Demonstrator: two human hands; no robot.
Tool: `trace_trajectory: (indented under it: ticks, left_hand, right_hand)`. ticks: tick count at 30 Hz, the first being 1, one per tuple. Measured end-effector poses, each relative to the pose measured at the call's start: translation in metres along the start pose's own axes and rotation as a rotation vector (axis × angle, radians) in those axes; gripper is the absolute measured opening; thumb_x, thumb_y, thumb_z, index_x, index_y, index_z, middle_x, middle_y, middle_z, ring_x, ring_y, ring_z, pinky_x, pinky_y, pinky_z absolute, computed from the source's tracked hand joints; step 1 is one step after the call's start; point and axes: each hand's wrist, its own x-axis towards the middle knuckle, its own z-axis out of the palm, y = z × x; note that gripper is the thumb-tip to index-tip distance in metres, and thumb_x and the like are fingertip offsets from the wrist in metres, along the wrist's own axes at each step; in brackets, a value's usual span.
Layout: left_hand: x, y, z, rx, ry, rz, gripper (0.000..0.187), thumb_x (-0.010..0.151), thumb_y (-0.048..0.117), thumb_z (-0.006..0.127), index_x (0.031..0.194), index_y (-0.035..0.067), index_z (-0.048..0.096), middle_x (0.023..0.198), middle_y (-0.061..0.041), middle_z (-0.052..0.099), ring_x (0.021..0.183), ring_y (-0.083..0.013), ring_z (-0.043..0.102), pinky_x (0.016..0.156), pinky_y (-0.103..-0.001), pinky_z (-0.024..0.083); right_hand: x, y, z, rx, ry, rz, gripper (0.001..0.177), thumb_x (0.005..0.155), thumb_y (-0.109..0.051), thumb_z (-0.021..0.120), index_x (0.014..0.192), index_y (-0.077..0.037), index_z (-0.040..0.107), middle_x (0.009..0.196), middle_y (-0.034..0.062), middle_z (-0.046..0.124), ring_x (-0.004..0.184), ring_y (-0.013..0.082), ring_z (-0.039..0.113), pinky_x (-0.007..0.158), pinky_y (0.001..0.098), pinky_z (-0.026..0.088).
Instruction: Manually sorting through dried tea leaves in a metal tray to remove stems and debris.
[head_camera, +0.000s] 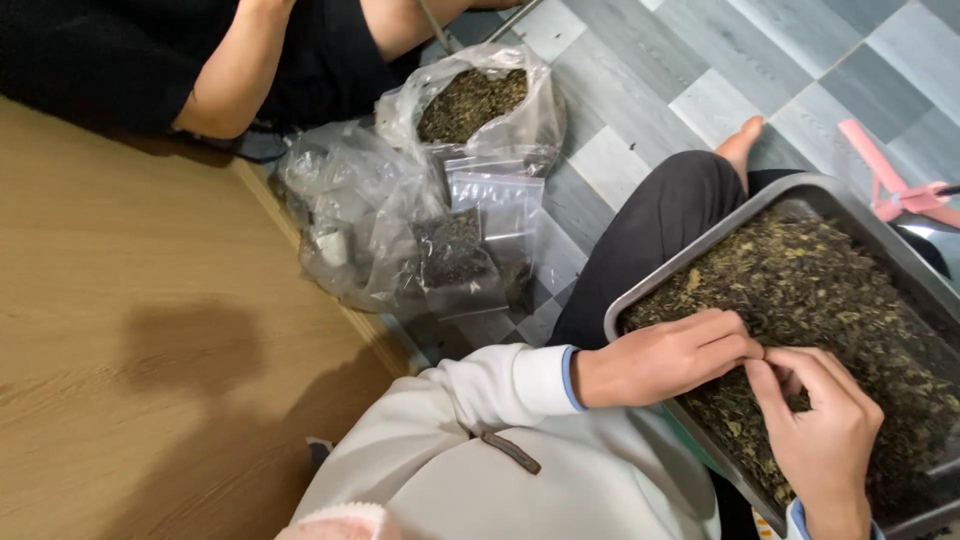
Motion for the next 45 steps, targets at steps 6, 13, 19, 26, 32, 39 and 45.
trace_trajectory:
  ticks: [6, 13, 19, 26, 32, 39, 45]
  left_hand:
    - [0.004, 0.015, 0.000, 0.102, -0.176, 0.064, 0.023, 0.113, 0.009, 0.039, 0.133, -0.001, 0.046, 0.113, -0.015, 0.050, 0.108, -0.0324, 0.057, 0.093, -0.039, 0.052]
    - [0.035, 0.043, 0.014, 0.441, -0.039, 0.400, 0.011, 0.105, -0.003, 0.055, 0.096, 0.003, 0.058, 0.084, -0.008, 0.048, 0.074, -0.0261, 0.060, 0.070, -0.030, 0.058]
    - [0.042, 0.040, 0.033, 0.541, -0.140, 0.499, 0.006, 0.105, 0.005, 0.058, 0.100, 0.005, 0.058, 0.084, -0.005, 0.047, 0.070, -0.0202, 0.059, 0.064, -0.025, 0.054]
    - [0.038, 0.038, 0.042, 0.568, -0.191, 0.585, 0.020, 0.105, 0.017, 0.060, 0.089, 0.007, 0.056, 0.079, -0.005, 0.046, 0.069, -0.0199, 0.057, 0.064, -0.026, 0.052]
    - [0.043, 0.049, 0.034, 0.575, -0.216, 0.586, 0.031, 0.105, 0.024, 0.062, 0.079, 0.009, 0.055, 0.071, -0.004, 0.046, 0.063, -0.0174, 0.057, 0.062, -0.023, 0.051]
    - [0.053, 0.001, -0.002, 0.446, -0.333, 0.223, 0.013, 0.096, 0.006, 0.074, 0.098, 0.006, 0.061, 0.086, -0.008, 0.061, 0.072, -0.0194, 0.061, 0.063, -0.032, 0.055]
    - [0.099, -0.036, -0.025, 0.589, -0.299, 0.123, 0.039, 0.080, -0.019, 0.066, 0.113, -0.002, 0.057, 0.107, -0.017, 0.057, 0.089, -0.0305, 0.065, 0.070, -0.041, 0.060]
  right_hand:
    - [-0.024, 0.003, 0.000, 0.095, 0.121, 0.061, 0.010, 0.103, -0.008, 0.066, 0.101, 0.001, 0.069, 0.097, 0.0117, 0.071, 0.086, 0.0269, 0.064, 0.086, 0.0372, 0.048]
    - [-0.052, 0.000, -0.004, 0.181, 0.283, 0.161, 0.011, 0.090, -0.001, 0.071, 0.090, -0.011, 0.076, 0.084, 0.0031, 0.077, 0.081, 0.0266, 0.076, 0.074, 0.0375, 0.060]
    - [-0.063, -0.008, -0.024, 0.342, 0.275, 0.288, 0.008, 0.095, -0.007, 0.070, 0.094, -0.005, 0.078, 0.079, 0.0086, 0.077, 0.072, 0.0268, 0.077, 0.069, 0.0361, 0.062]
    - [-0.083, 0.006, -0.033, 0.478, 0.152, 0.300, 0.009, 0.095, -0.009, 0.071, 0.094, -0.004, 0.079, 0.077, 0.0094, 0.077, 0.071, 0.0227, 0.078, 0.069, 0.0351, 0.064]
    - [-0.093, 0.003, -0.041, 0.494, 0.171, 0.284, 0.010, 0.092, -0.002, 0.070, 0.091, -0.005, 0.080, 0.072, 0.0108, 0.076, 0.060, 0.0200, 0.075, 0.059, 0.0336, 0.063]
    - [-0.157, 0.023, -0.068, 0.101, 0.401, 0.464, 0.007, 0.101, 0.002, 0.071, 0.105, 0.002, 0.076, 0.097, 0.0134, 0.076, 0.082, 0.0179, 0.071, 0.076, 0.0278, 0.055]
    - [-0.199, 0.052, -0.061, -0.155, 0.436, 0.551, 0.009, 0.107, 0.008, 0.075, 0.116, 0.010, 0.076, 0.108, 0.0222, 0.074, 0.092, 0.0296, 0.070, 0.087, 0.0399, 0.059]
